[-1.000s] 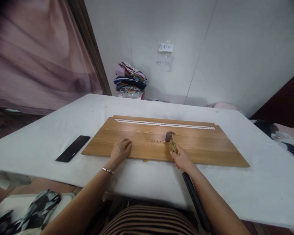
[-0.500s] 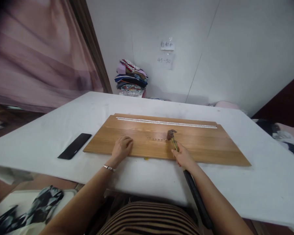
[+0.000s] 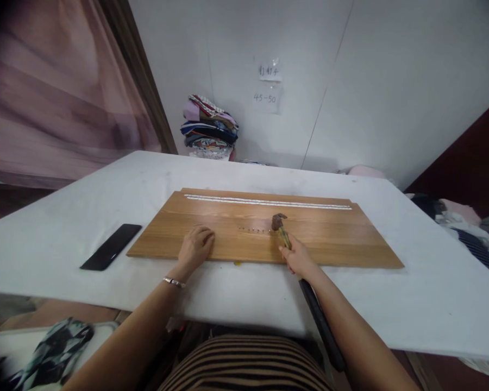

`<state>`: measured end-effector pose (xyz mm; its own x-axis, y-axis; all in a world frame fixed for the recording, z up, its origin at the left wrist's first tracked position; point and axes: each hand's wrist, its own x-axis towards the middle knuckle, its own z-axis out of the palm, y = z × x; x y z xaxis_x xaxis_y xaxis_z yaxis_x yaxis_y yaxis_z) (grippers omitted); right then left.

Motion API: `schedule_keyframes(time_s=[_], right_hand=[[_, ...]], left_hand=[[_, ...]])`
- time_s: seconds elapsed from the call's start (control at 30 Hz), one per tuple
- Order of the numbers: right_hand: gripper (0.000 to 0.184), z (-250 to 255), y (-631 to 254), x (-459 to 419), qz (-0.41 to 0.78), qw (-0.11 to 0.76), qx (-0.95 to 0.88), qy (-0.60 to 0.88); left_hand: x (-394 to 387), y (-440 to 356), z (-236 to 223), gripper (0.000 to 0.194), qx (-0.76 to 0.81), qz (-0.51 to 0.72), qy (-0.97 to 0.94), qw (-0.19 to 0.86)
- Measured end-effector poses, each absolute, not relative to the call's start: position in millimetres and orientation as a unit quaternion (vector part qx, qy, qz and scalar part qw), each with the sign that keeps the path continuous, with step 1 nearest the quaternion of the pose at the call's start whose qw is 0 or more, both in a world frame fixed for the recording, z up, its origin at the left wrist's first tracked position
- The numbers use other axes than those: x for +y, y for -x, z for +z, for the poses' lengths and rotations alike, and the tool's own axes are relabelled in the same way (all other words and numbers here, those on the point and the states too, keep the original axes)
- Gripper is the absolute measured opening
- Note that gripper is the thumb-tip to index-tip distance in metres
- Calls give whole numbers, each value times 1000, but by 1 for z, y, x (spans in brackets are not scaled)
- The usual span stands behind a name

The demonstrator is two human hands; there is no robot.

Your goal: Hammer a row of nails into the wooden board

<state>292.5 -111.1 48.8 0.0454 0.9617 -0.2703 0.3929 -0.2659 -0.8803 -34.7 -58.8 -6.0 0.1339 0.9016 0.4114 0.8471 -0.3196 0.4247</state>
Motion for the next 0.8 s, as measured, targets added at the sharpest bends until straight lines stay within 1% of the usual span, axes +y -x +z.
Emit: schedule_keyframes(time_s=[0.1,0.3,0.47,0.57,0.67,0.8], right_hand=[[31,49,-292,-111,456,304,-519,656],[41,50,-292,-111,456,311,-517,654],[30,51,-291,-112,461,295,-513,661],[30,50,-292,-113,454,297,-516,663],[26,44,-295,-113,452,295,-529,655],[28,37,-298,-112,444,293,-538,654]], left_hand=[[-59,35,-6,25,582,306,-752,42],[-58,36,-6,24,581,306,-753,44],[-59,35,-7,24,582,317,-747,54],[-60,37,-7,24,590,341,-728,71],[-58,51,-4,25,633,363,-680,72],[-51,79,7,26,712,355,-604,51]])
